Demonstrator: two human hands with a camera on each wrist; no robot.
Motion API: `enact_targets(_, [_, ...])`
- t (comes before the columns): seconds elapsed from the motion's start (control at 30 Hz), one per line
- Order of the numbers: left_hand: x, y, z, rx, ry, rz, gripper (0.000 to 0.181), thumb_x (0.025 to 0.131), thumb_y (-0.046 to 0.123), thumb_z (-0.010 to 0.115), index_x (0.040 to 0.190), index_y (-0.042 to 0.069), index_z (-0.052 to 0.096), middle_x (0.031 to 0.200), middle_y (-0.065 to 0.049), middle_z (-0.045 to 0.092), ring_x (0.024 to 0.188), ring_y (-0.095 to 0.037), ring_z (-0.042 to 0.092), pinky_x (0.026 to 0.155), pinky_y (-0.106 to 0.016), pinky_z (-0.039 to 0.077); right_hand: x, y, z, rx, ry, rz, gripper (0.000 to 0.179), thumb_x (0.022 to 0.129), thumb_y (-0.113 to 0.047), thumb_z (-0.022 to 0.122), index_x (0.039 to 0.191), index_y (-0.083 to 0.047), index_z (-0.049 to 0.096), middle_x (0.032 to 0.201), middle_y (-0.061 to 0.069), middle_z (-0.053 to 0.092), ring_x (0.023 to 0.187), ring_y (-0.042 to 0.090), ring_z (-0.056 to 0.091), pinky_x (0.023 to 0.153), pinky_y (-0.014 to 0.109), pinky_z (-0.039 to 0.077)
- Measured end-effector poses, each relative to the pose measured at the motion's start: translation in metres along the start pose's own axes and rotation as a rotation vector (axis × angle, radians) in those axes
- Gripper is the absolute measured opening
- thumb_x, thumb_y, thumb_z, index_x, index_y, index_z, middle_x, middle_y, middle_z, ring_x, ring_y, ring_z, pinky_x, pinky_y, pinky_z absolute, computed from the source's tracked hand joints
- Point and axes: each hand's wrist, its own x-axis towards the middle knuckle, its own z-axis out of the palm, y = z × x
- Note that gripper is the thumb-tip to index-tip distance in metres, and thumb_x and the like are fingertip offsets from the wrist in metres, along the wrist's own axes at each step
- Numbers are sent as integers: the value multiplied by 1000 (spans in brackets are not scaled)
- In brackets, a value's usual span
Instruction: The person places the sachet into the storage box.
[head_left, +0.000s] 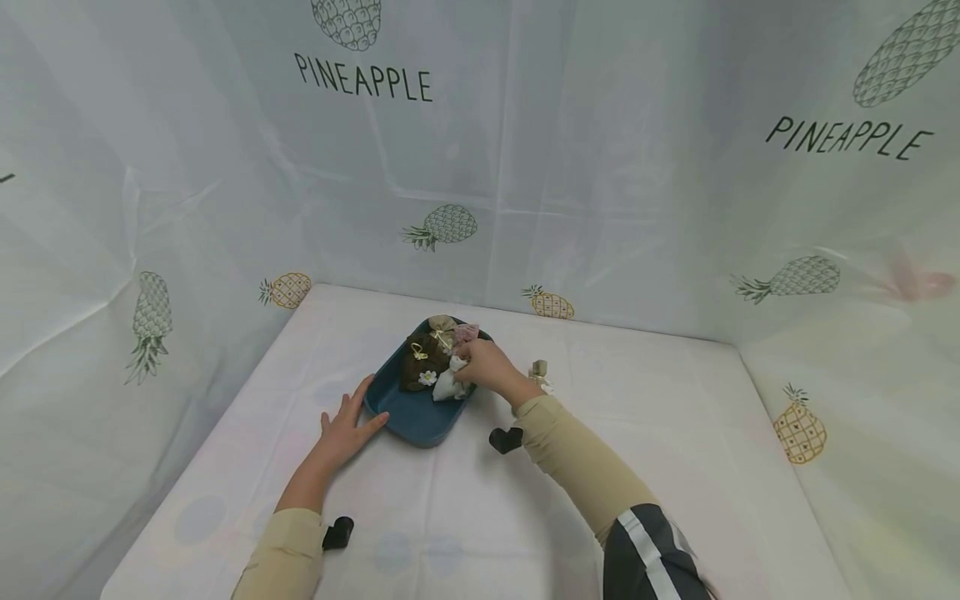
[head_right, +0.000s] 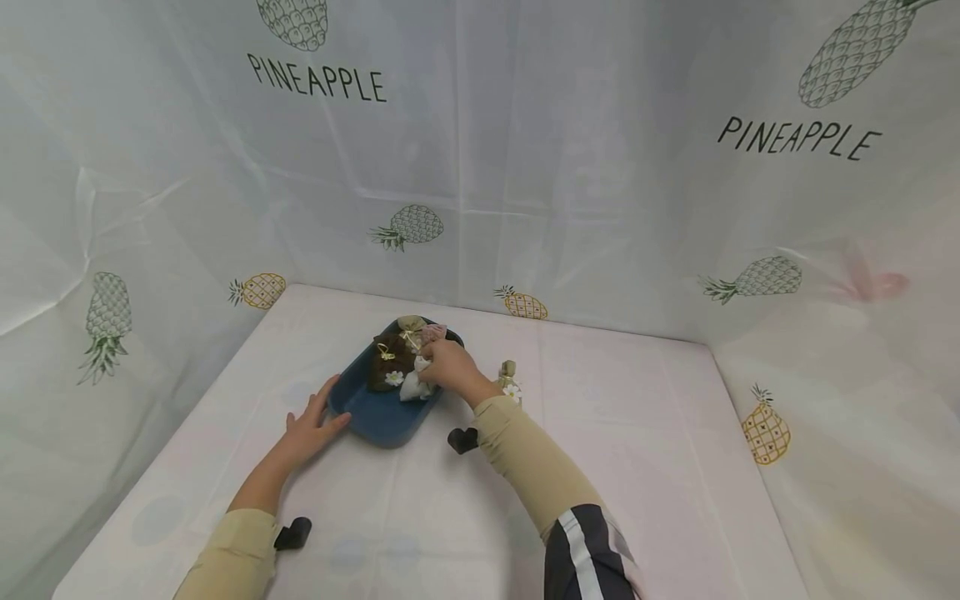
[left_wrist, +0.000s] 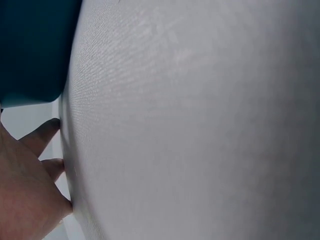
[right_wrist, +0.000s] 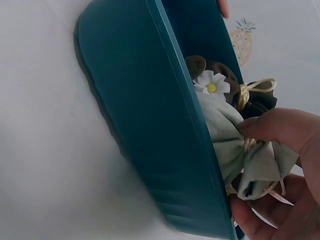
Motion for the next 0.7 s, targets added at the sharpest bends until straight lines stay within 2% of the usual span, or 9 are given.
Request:
enact_targets(0.07, [0, 1, 1, -1, -1, 2, 82, 97, 50, 55, 158, 25, 6, 160, -21, 11, 144, -49, 0, 103, -72, -15, -3, 2, -1, 40, 11, 7, 33, 83, -14, 77, 115, -5, 72, 106, 5, 70, 85, 17, 63, 69, 28, 51])
enact_targets(0.17, [1, 1, 1, -1, -5, -1, 83, 96, 50, 55, 158, 25, 5, 160, -21, 11, 143, -49, 0, 103, -72, -15, -7, 7, -4, 117, 30, 26, 31, 85, -18, 77, 115, -10, 73, 111, 4, 69, 99, 22, 62, 77, 33, 53])
enact_targets(0.27, [2, 1, 2, 2, -11, -7, 83, 97, 51, 54, 158, 26, 4, 160, -21, 9, 143, -49, 0, 103, -72, -15, -12, 15, -8, 137, 58, 29, 26, 85, -19, 78, 110, -13, 74, 100, 0, 69, 91, 18, 60, 72, 32, 52])
enact_targets(0.33, [2, 1, 1, 5, -16, -9, 83, 97, 51, 53, 158, 26, 4, 161, -21, 8, 143, -49, -1, 103, -71, -15, -15, 20, -12, 136, 74, 26, 24, 86, -18, 77, 109, -13, 74, 100, -1, 68, 88, 16, 60, 70, 31, 52])
enact_targets(0.7, [1, 1, 0, 4, -15, 1, 82, 98, 49, 53, 158, 26, 3, 160, -24, 8, 143, -50, -1, 102, -73, -15, -41, 49, -30, 144, 116, 70, 25, 87, -14, 75, 110, -5, 73, 107, 3, 67, 97, 21, 59, 82, 39, 50])
